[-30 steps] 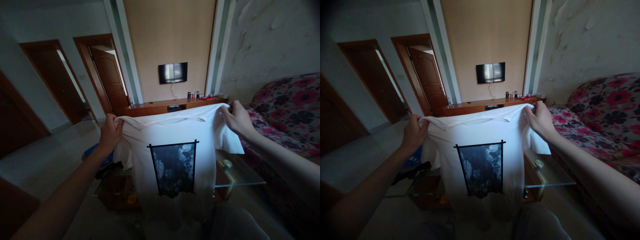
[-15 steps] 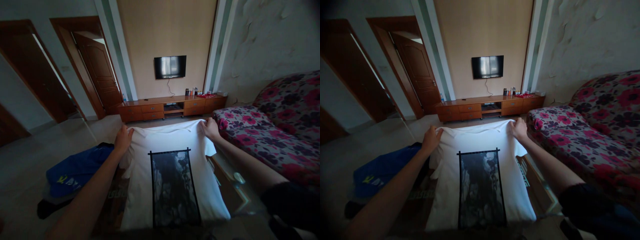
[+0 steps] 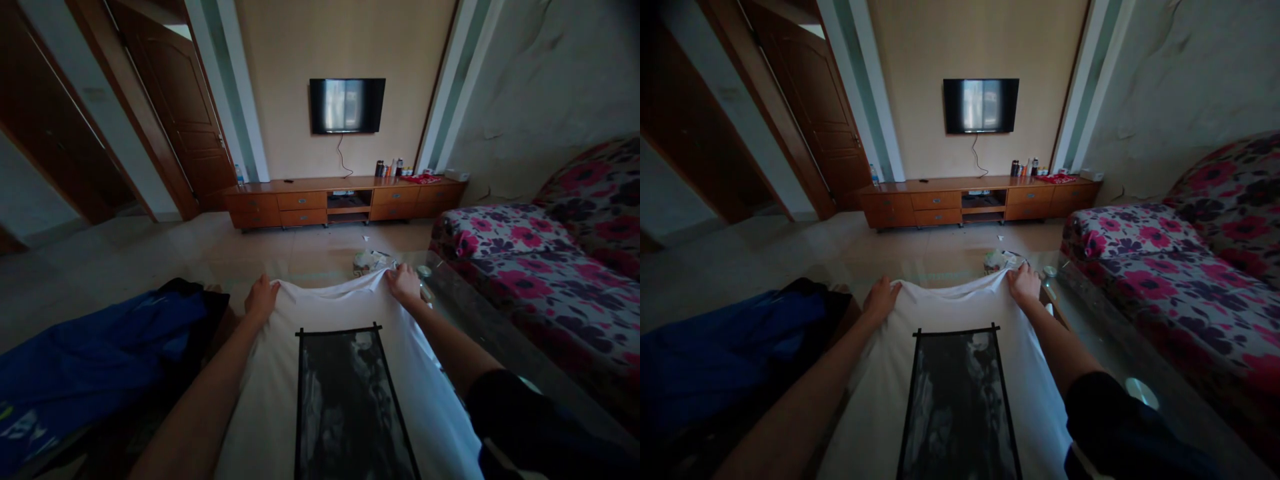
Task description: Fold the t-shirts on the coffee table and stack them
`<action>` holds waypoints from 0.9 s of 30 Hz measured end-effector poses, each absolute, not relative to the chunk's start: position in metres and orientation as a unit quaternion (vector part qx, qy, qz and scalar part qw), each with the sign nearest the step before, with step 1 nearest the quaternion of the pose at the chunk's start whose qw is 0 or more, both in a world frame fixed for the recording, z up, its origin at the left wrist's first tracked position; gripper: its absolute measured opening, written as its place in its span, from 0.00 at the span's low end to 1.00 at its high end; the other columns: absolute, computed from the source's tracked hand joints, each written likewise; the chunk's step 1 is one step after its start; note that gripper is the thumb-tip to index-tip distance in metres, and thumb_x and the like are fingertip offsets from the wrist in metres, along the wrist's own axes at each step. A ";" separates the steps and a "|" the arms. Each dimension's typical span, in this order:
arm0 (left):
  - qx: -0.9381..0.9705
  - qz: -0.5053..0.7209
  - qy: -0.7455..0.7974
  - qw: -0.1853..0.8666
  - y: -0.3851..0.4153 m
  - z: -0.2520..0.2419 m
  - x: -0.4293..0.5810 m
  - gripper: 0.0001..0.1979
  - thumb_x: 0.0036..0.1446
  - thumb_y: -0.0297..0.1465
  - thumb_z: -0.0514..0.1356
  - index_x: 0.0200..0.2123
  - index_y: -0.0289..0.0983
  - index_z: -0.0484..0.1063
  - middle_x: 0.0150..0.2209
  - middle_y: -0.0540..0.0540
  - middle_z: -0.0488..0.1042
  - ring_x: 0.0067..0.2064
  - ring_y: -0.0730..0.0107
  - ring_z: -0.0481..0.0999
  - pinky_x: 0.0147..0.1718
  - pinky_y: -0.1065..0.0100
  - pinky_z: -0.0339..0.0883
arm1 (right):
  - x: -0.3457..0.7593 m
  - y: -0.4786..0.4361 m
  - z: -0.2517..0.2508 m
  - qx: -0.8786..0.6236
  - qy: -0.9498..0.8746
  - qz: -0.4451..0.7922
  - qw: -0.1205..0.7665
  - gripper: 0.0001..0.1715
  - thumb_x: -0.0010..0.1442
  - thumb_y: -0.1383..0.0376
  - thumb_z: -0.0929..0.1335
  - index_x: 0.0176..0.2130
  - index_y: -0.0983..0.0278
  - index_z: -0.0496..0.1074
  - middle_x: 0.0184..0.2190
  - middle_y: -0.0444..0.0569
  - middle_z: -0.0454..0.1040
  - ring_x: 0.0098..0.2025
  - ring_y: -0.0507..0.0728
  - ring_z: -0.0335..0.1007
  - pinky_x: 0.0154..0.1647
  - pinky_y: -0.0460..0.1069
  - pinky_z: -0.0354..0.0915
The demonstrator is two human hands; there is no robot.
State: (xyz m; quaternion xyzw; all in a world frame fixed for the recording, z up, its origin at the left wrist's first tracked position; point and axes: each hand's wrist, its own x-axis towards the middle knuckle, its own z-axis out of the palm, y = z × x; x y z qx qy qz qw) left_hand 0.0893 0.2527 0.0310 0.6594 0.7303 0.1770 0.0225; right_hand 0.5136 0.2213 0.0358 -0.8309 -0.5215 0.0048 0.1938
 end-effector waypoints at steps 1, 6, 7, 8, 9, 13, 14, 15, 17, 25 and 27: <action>0.662 0.167 0.731 0.025 0.255 0.023 0.091 0.20 0.67 0.43 0.49 0.52 0.36 0.66 0.50 0.32 0.75 0.50 0.51 0.76 0.42 0.61 0.67 | 0.512 0.224 0.027 -0.832 -0.524 0.006 0.185 0.28 0.68 0.51 0.60 0.54 0.70 0.67 0.54 0.65 0.70 0.57 0.68 0.67 0.55 0.57 0.61; 0.697 0.148 0.701 -0.041 0.257 0.000 0.093 0.18 0.64 0.39 0.52 0.50 0.33 0.69 0.52 0.30 0.72 0.54 0.47 0.71 0.48 0.56 0.65 | 0.507 0.223 -0.004 -0.826 -0.550 -0.004 0.125 0.29 0.65 0.52 0.62 0.57 0.70 0.66 0.57 0.66 0.67 0.58 0.72 0.63 0.55 0.61 0.61; 0.710 0.160 0.683 -0.058 0.256 -0.001 0.093 0.18 0.64 0.38 0.53 0.50 0.34 0.70 0.52 0.31 0.72 0.55 0.46 0.70 0.50 0.54 0.64 | 0.507 0.221 -0.006 -0.810 -0.573 -0.021 0.124 0.28 0.65 0.54 0.63 0.56 0.69 0.67 0.57 0.66 0.67 0.59 0.72 0.62 0.56 0.61 0.60; 0.732 0.169 0.658 -0.059 0.256 0.000 0.092 0.16 0.63 0.37 0.53 0.48 0.35 0.72 0.51 0.33 0.73 0.55 0.47 0.70 0.52 0.53 0.63 | 0.507 0.219 -0.007 -0.778 -0.615 -0.033 0.122 0.25 0.64 0.55 0.64 0.55 0.67 0.68 0.56 0.64 0.68 0.59 0.71 0.61 0.57 0.61 0.59; 0.761 0.171 0.624 -0.036 0.255 0.001 0.092 0.14 0.62 0.36 0.54 0.45 0.36 0.73 0.49 0.35 0.75 0.54 0.49 0.71 0.53 0.54 0.63 | 0.507 0.218 -0.007 -0.731 -0.672 -0.030 0.114 0.21 0.64 0.57 0.64 0.52 0.65 0.71 0.54 0.62 0.69 0.58 0.69 0.62 0.58 0.60 0.58; 0.850 0.127 0.494 0.131 0.259 0.003 0.095 0.12 0.59 0.31 0.54 0.31 0.38 0.78 0.35 0.42 0.78 0.43 0.59 0.77 0.50 0.60 0.67 | 0.503 0.223 -0.008 -0.563 -0.821 0.069 0.062 0.16 0.65 0.60 0.62 0.39 0.63 0.77 0.43 0.54 0.75 0.50 0.61 0.69 0.56 0.52 0.60; 0.853 0.127 0.484 0.148 0.261 0.002 0.097 0.13 0.58 0.30 0.53 0.32 0.38 0.79 0.37 0.42 0.79 0.44 0.60 0.77 0.51 0.61 0.67 | 0.500 0.226 -0.009 -0.567 -0.816 0.083 0.075 0.18 0.66 0.61 0.61 0.42 0.63 0.78 0.44 0.54 0.76 0.50 0.60 0.69 0.56 0.51 0.60; 0.852 0.140 0.481 0.153 0.263 -0.001 0.099 0.14 0.58 0.29 0.53 0.37 0.38 0.80 0.42 0.42 0.80 0.48 0.60 0.77 0.54 0.61 0.66 | 0.497 0.230 -0.011 -0.585 -0.800 0.087 0.098 0.19 0.66 0.62 0.60 0.47 0.63 0.77 0.47 0.54 0.76 0.51 0.60 0.69 0.56 0.50 0.60; 0.840 0.181 0.488 0.156 0.267 -0.008 0.102 0.20 0.57 0.28 0.53 0.50 0.37 0.77 0.55 0.41 0.76 0.59 0.59 0.71 0.61 0.59 0.61 | 0.489 0.235 -0.014 -0.633 -0.758 0.081 0.136 0.26 0.66 0.62 0.60 0.60 0.63 0.70 0.57 0.54 0.72 0.57 0.61 0.66 0.59 0.51 0.59; 0.804 0.168 0.564 0.083 0.260 -0.029 0.110 0.27 0.66 0.36 0.50 0.67 0.35 0.59 0.68 0.37 0.62 0.68 0.56 0.60 0.66 0.54 0.54 | 0.454 0.223 -0.024 -0.706 -0.702 0.017 0.095 0.35 0.69 0.54 0.56 0.70 0.61 0.54 0.71 0.55 0.54 0.68 0.65 0.51 0.63 0.61 0.54; 0.820 0.131 0.556 0.050 0.256 -0.031 0.111 0.27 0.67 0.39 0.49 0.67 0.38 0.59 0.70 0.40 0.59 0.70 0.54 0.56 0.67 0.52 0.51 | 0.450 0.222 -0.027 -0.719 -0.690 0.015 0.080 0.34 0.70 0.51 0.54 0.69 0.59 0.56 0.71 0.54 0.52 0.70 0.65 0.46 0.64 0.63 0.51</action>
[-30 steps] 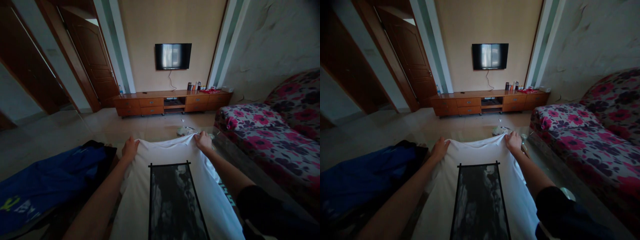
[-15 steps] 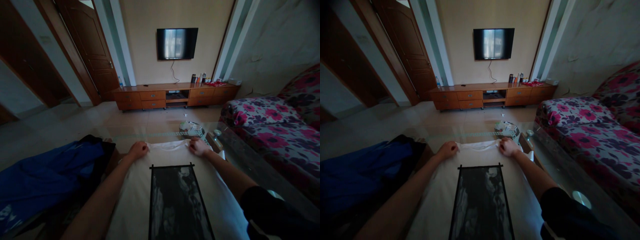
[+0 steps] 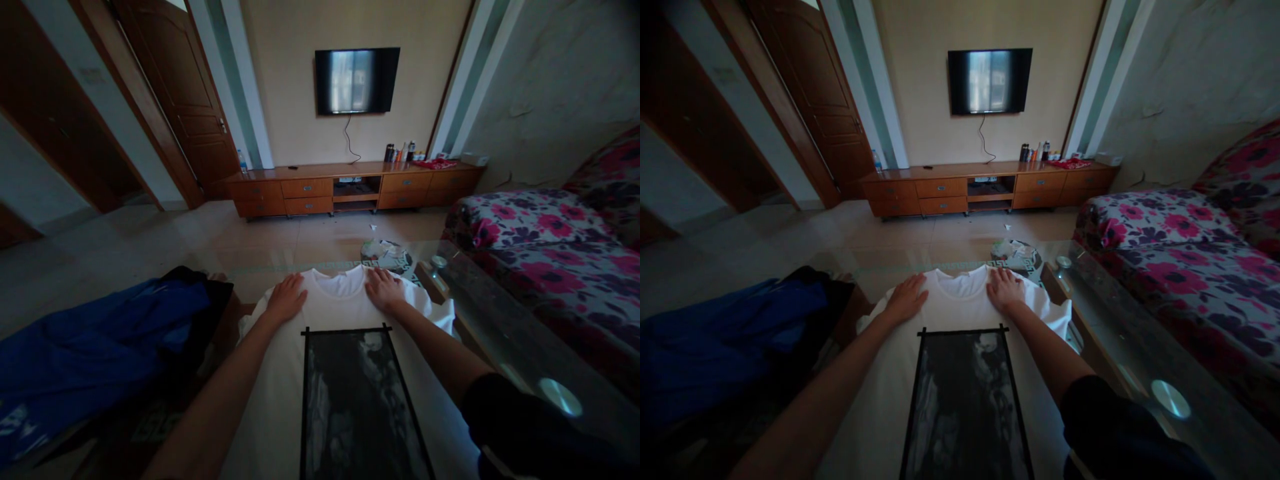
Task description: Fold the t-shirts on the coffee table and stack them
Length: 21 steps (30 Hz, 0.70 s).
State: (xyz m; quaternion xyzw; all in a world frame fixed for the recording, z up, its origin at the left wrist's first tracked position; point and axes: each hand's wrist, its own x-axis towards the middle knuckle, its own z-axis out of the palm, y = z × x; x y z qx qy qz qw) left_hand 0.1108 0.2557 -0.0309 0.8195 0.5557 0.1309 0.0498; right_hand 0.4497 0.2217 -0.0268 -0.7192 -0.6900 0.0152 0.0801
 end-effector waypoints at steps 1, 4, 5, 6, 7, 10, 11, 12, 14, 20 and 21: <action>0.822 0.118 0.556 0.036 0.254 -0.031 0.112 0.28 0.67 0.41 0.49 0.67 0.40 0.58 0.71 0.41 0.57 0.71 0.53 0.54 0.67 0.51 0.49 | 0.448 0.222 -0.028 -0.725 -0.685 0.018 0.072 0.35 0.70 0.50 0.53 0.70 0.58 0.56 0.72 0.53 0.51 0.71 0.65 0.44 0.65 0.64 0.50; 0.818 0.102 0.567 0.001 0.250 -0.028 0.115 0.29 0.67 0.44 0.50 0.68 0.42 0.57 0.70 0.41 0.58 0.70 0.52 0.55 0.66 0.51 0.49 | 0.447 0.224 -0.029 -0.740 -0.670 0.021 0.055 0.36 0.70 0.49 0.52 0.71 0.58 0.53 0.73 0.52 0.48 0.72 0.65 0.41 0.66 0.66 0.46; 0.815 0.102 0.570 -0.011 0.249 -0.026 0.116 0.29 0.66 0.44 0.51 0.67 0.42 0.59 0.69 0.40 0.60 0.69 0.52 0.57 0.66 0.51 0.49 | 0.446 0.225 -0.028 -0.742 -0.668 0.017 0.053 0.37 0.70 0.49 0.51 0.71 0.59 0.52 0.73 0.53 0.48 0.72 0.65 0.40 0.66 0.65 0.46; 0.813 0.104 0.572 -0.024 0.249 -0.024 0.118 0.28 0.66 0.43 0.52 0.65 0.41 0.62 0.67 0.39 0.63 0.67 0.52 0.59 0.65 0.51 0.49 | 0.445 0.225 -0.028 -0.743 -0.667 0.008 0.052 0.37 0.70 0.49 0.51 0.71 0.61 0.53 0.73 0.54 0.48 0.72 0.65 0.40 0.67 0.65 0.45; 0.811 0.109 0.573 -0.036 0.249 -0.023 0.120 0.26 0.65 0.42 0.52 0.64 0.40 0.64 0.65 0.38 0.65 0.67 0.51 0.60 0.65 0.51 0.48 | 0.443 0.226 -0.027 -0.743 -0.667 -0.002 0.053 0.38 0.70 0.50 0.51 0.71 0.63 0.53 0.73 0.55 0.48 0.72 0.65 0.40 0.67 0.65 0.44; 0.813 0.112 0.570 -0.038 0.251 -0.026 0.125 0.26 0.66 0.41 0.52 0.63 0.37 0.65 0.65 0.37 0.64 0.67 0.52 0.59 0.66 0.53 0.46 | 0.437 0.227 -0.029 -0.752 -0.657 0.001 0.052 0.40 0.69 0.49 0.50 0.71 0.66 0.53 0.73 0.57 0.46 0.72 0.66 0.38 0.67 0.66 0.42; 0.813 0.107 0.571 -0.026 0.252 -0.029 0.126 0.28 0.66 0.42 0.51 0.65 0.37 0.63 0.67 0.37 0.62 0.68 0.52 0.58 0.67 0.54 0.46 | 0.435 0.228 -0.030 -0.759 -0.649 0.014 0.050 0.41 0.69 0.47 0.49 0.71 0.65 0.52 0.73 0.56 0.44 0.72 0.66 0.37 0.67 0.67 0.41; 0.813 0.100 0.574 -0.011 0.254 -0.032 0.127 0.29 0.67 0.43 0.50 0.66 0.36 0.60 0.69 0.37 0.59 0.70 0.52 0.56 0.67 0.54 0.46 | 0.433 0.229 -0.032 -0.765 -0.642 0.028 0.046 0.43 0.69 0.45 0.48 0.72 0.64 0.50 0.74 0.55 0.43 0.73 0.67 0.35 0.67 0.67 0.40; 0.809 0.089 0.581 0.011 0.257 -0.039 0.127 0.32 0.68 0.46 0.48 0.69 0.36 0.56 0.72 0.38 0.54 0.71 0.51 0.51 0.67 0.53 0.45 | 0.431 0.230 -0.037 -0.772 -0.633 0.043 0.045 0.44 0.69 0.43 0.47 0.73 0.62 0.46 0.74 0.54 0.41 0.73 0.67 0.32 0.68 0.68 0.38; 0.800 0.148 0.581 -0.036 0.255 -0.037 0.129 0.24 0.69 0.39 0.48 0.62 0.35 0.65 0.65 0.36 0.64 0.67 0.54 0.59 0.64 0.56 0.52 | 0.424 0.224 -0.034 -0.780 -0.618 -0.016 0.100 0.40 0.70 0.46 0.51 0.67 0.69 0.60 0.69 0.65 0.53 0.68 0.70 0.46 0.65 0.64 0.45; 0.797 0.156 0.582 -0.051 0.251 -0.032 0.130 0.21 0.69 0.38 0.48 0.58 0.35 0.69 0.61 0.36 0.68 0.64 0.55 0.63 0.62 0.56 0.55 | 0.423 0.221 -0.030 -0.780 -0.616 -0.025 0.108 0.38 0.70 0.48 0.52 0.63 0.70 0.64 0.66 0.67 0.58 0.66 0.71 0.51 0.64 0.63 0.48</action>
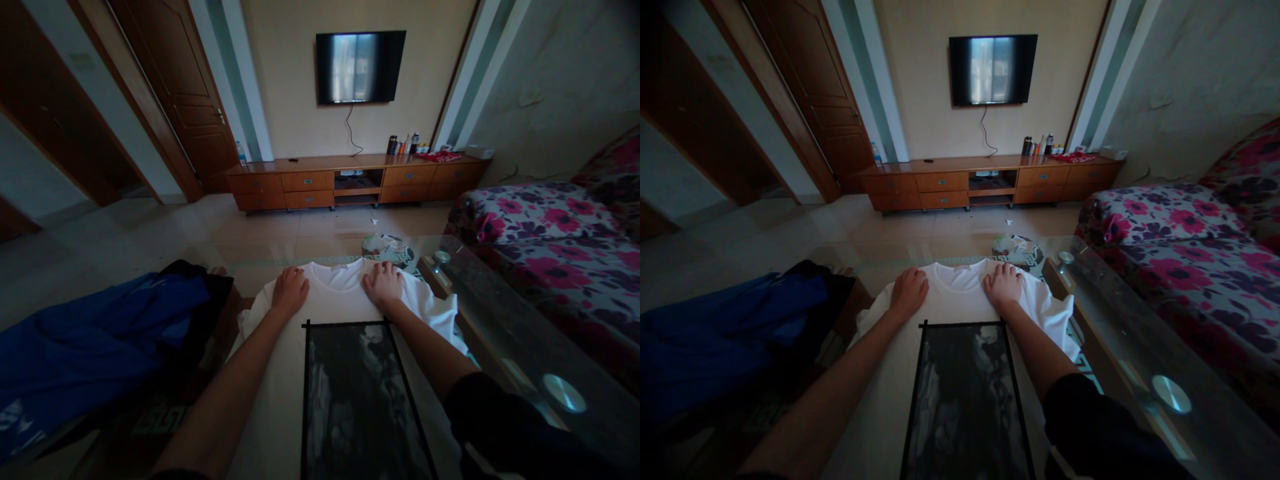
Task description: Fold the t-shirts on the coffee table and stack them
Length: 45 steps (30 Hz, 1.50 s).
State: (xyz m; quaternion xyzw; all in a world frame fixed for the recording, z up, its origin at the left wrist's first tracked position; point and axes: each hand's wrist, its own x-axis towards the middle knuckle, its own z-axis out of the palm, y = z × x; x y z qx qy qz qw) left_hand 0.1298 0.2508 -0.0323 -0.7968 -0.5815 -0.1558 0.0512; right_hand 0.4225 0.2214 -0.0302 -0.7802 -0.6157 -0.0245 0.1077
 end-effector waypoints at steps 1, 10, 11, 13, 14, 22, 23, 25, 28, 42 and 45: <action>-0.796 -0.155 -0.581 0.063 0.246 -0.027 0.131 0.19 0.69 0.37 0.47 0.53 0.36 0.72 0.56 0.36 0.72 0.60 0.54 0.66 0.59 0.56 0.58 | 0.422 0.219 -0.026 -0.777 -0.619 -0.028 0.112 0.36 0.70 0.50 0.52 0.60 0.71 0.67 0.63 0.68 0.62 0.63 0.70 0.55 0.62 0.62 0.51; -0.817 -0.092 -0.567 0.053 0.180 0.008 0.120 0.22 0.68 0.36 0.48 0.59 0.32 0.67 0.59 0.34 0.69 0.60 0.53 0.68 0.61 0.55 0.56 | 0.432 0.166 0.018 -0.749 -0.656 0.043 0.090 0.32 0.72 0.52 0.53 0.64 0.66 0.63 0.68 0.60 0.59 0.68 0.65 0.52 0.65 0.61 0.50; -0.813 -0.094 -0.572 0.053 0.169 0.009 0.118 0.22 0.68 0.36 0.48 0.59 0.31 0.67 0.59 0.33 0.69 0.61 0.53 0.67 0.62 0.55 0.55 | 0.433 0.154 0.019 -0.746 -0.658 0.036 0.096 0.33 0.72 0.52 0.53 0.65 0.66 0.62 0.69 0.60 0.56 0.70 0.64 0.48 0.66 0.60 0.49; -0.809 -0.101 -0.577 0.054 0.147 0.010 0.116 0.22 0.68 0.36 0.48 0.59 0.31 0.67 0.59 0.33 0.69 0.62 0.52 0.66 0.63 0.55 0.53 | 0.433 0.130 0.021 -0.746 -0.658 0.031 0.101 0.33 0.72 0.52 0.54 0.66 0.66 0.61 0.71 0.59 0.52 0.71 0.64 0.44 0.67 0.59 0.48; -0.808 -0.105 -0.578 0.054 0.135 0.010 0.116 0.22 0.68 0.36 0.49 0.59 0.31 0.67 0.60 0.32 0.69 0.63 0.52 0.65 0.64 0.54 0.52 | 0.432 0.117 0.021 -0.747 -0.656 0.033 0.100 0.33 0.72 0.52 0.54 0.66 0.67 0.61 0.72 0.59 0.51 0.72 0.64 0.43 0.67 0.59 0.48; -0.783 -0.114 -0.610 0.036 0.052 0.016 0.113 0.21 0.68 0.36 0.48 0.59 0.34 0.68 0.62 0.34 0.67 0.65 0.53 0.63 0.66 0.55 0.50 | 0.415 0.030 0.017 -0.758 -0.644 0.041 0.098 0.35 0.71 0.53 0.55 0.67 0.71 0.60 0.72 0.61 0.49 0.73 0.65 0.41 0.68 0.57 0.47; -0.780 -0.120 -0.613 0.035 0.044 0.018 0.111 0.21 0.69 0.37 0.48 0.58 0.35 0.68 0.60 0.34 0.68 0.64 0.53 0.64 0.65 0.56 0.52 | 0.414 0.022 0.014 -0.760 -0.642 0.042 0.093 0.35 0.71 0.53 0.55 0.67 0.70 0.60 0.72 0.60 0.49 0.73 0.65 0.41 0.68 0.57 0.46; -0.774 -0.130 -0.619 0.036 0.031 0.021 0.105 0.20 0.69 0.37 0.48 0.57 0.36 0.70 0.57 0.35 0.70 0.61 0.54 0.67 0.63 0.56 0.54 | 0.412 0.007 0.009 -0.760 -0.642 0.041 0.088 0.36 0.71 0.52 0.55 0.68 0.70 0.59 0.73 0.60 0.48 0.73 0.65 0.40 0.69 0.58 0.45; -0.742 -0.149 -0.652 0.048 0.020 0.028 0.092 0.18 0.68 0.35 0.48 0.54 0.37 0.71 0.55 0.36 0.71 0.59 0.54 0.68 0.60 0.56 0.58 | 0.415 -0.007 -0.001 -0.760 -0.643 0.035 0.087 0.38 0.71 0.52 0.54 0.69 0.71 0.56 0.73 0.60 0.46 0.74 0.66 0.39 0.69 0.58 0.43; -0.514 -0.177 -0.833 -0.102 0.049 0.014 0.023 0.17 0.56 0.43 0.60 0.37 0.35 0.76 0.47 0.28 0.77 0.57 0.40 0.71 0.54 0.50 0.63 | 0.422 -0.009 -0.012 -0.771 -0.631 0.052 0.069 0.41 0.71 0.48 0.53 0.72 0.67 0.51 0.74 0.55 0.45 0.74 0.65 0.37 0.70 0.59 0.39; -0.522 -0.188 -0.822 -0.127 0.057 0.011 0.021 0.08 0.54 0.37 0.63 0.28 0.38 0.74 0.39 0.33 0.80 0.52 0.45 0.77 0.51 0.57 0.66 | 0.422 -0.010 -0.011 -0.773 -0.629 0.044 0.074 0.40 0.71 0.48 0.53 0.72 0.66 0.52 0.73 0.55 0.46 0.74 0.64 0.38 0.70 0.59 0.39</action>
